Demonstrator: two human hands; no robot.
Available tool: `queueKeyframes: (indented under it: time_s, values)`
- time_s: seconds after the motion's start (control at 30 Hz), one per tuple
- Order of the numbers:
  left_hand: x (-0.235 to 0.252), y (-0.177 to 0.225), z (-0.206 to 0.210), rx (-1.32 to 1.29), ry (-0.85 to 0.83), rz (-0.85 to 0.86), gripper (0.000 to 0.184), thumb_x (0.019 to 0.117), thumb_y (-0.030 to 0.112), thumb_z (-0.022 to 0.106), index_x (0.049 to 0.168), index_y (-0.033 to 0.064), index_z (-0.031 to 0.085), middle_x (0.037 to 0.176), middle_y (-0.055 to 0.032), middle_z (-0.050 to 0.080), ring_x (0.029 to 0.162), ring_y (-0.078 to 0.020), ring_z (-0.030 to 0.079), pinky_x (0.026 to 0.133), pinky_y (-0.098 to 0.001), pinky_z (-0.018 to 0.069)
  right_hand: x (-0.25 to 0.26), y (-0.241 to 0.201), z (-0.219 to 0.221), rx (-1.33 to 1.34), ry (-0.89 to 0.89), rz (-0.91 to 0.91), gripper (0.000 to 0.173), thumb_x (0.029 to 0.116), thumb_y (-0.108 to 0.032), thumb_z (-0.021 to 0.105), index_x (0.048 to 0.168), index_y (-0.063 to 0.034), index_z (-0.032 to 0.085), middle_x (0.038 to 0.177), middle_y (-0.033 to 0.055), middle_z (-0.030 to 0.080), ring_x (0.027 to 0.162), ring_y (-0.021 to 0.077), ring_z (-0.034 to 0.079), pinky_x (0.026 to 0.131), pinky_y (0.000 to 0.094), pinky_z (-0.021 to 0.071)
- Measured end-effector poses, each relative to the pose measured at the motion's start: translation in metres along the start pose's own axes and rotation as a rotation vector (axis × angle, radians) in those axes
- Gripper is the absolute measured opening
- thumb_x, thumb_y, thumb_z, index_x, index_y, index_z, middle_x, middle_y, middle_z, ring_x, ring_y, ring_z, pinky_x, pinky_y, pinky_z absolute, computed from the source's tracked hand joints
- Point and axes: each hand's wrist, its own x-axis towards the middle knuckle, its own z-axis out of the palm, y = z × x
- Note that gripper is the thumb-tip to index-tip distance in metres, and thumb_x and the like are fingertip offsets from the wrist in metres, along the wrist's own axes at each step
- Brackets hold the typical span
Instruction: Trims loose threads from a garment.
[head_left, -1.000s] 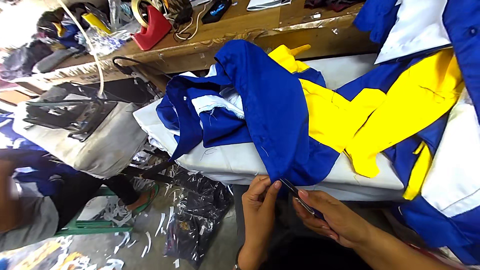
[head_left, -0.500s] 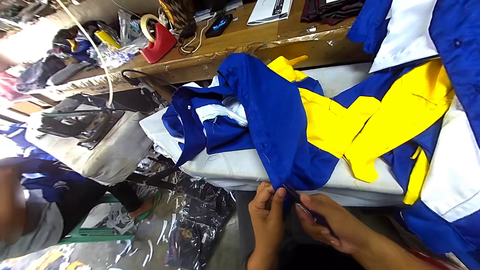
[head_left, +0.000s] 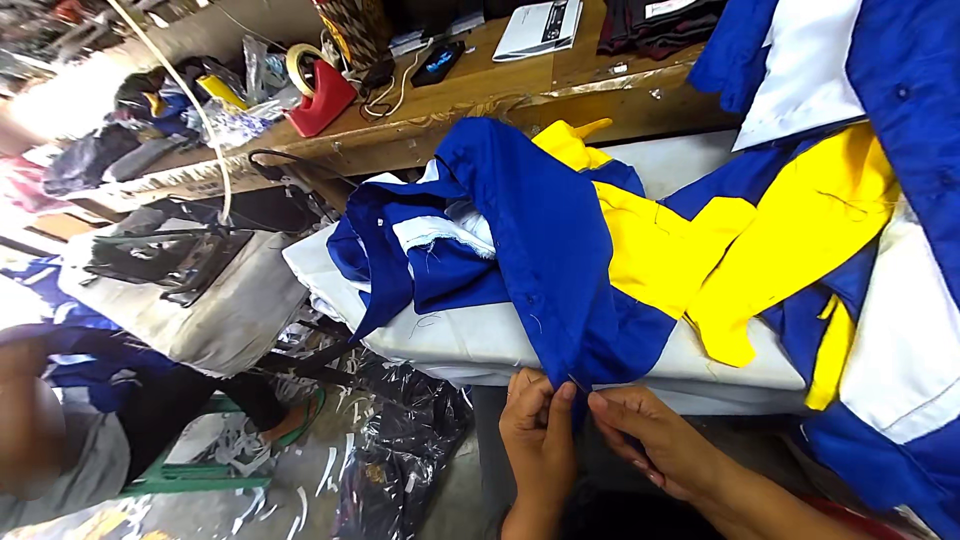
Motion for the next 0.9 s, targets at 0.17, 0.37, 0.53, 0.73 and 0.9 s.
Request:
queueKeyframes:
  time_s: [0.17,0.37,0.53,0.73,0.9]
  values:
    - [-0.003,-0.001,0.003,-0.119,0.041,-0.079,0.017,0.0992,0.013,0.064,0.089,0.0046,0.074,0.086,0.0032,0.065,0.085,-0.0029,0.061,0.078,-0.0173,0.0511,0.003,0.006,-0.001,0.013,-0.041,-0.007,0.041,0.1063,-0.037,0.053,0.068,-0.0216,0.055,0.054,-0.0144,0.039,0.042,-0.0076,0.036,0.038,0.0092,0.0286]
    - [-0.004,0.007,0.003,-0.237,0.038,-0.199,0.017,0.0992,0.009,0.063,0.093,-0.0005,0.075,0.089,-0.0021,0.07,0.083,-0.0056,0.066,0.078,-0.0204,0.0564,0.003,0.014,-0.008,-0.243,-0.018,-0.238,0.037,0.1058,-0.042,0.054,0.075,-0.0209,0.055,0.059,-0.0151,0.039,0.046,-0.009,0.037,0.042,0.0084,0.0306]
    - [-0.006,0.003,0.007,-0.114,0.06,-0.056,0.014,0.097,0.012,0.066,0.088,0.0043,0.074,0.083,0.0036,0.064,0.083,-0.0018,0.06,0.075,-0.0157,0.0501,0.005,0.013,-0.004,-0.247,0.045,-0.262,0.039,0.1056,-0.037,0.055,0.07,-0.0213,0.053,0.056,-0.0153,0.039,0.045,-0.0089,0.036,0.041,0.0086,0.0297]
    - [-0.011,-0.002,0.008,-0.091,0.076,-0.042,0.014,0.0966,0.012,0.067,0.087,0.0049,0.074,0.081,0.0042,0.062,0.081,-0.0016,0.058,0.074,-0.0151,0.0483,0.003,0.011,0.0,-0.085,0.02,-0.095,0.042,0.1063,-0.034,0.053,0.066,-0.0228,0.053,0.054,-0.0155,0.038,0.043,-0.0086,0.034,0.04,0.0089,0.0276]
    - [-0.013,-0.001,0.011,-0.185,0.126,-0.09,0.015,0.0988,0.012,0.064,0.092,0.0045,0.075,0.085,0.0028,0.064,0.082,-0.003,0.061,0.076,-0.0167,0.0521,0.003,0.015,0.002,-0.129,0.001,-0.14,0.04,0.1075,-0.036,0.051,0.07,-0.0227,0.053,0.057,-0.0159,0.038,0.046,-0.0091,0.035,0.042,0.0084,0.029]
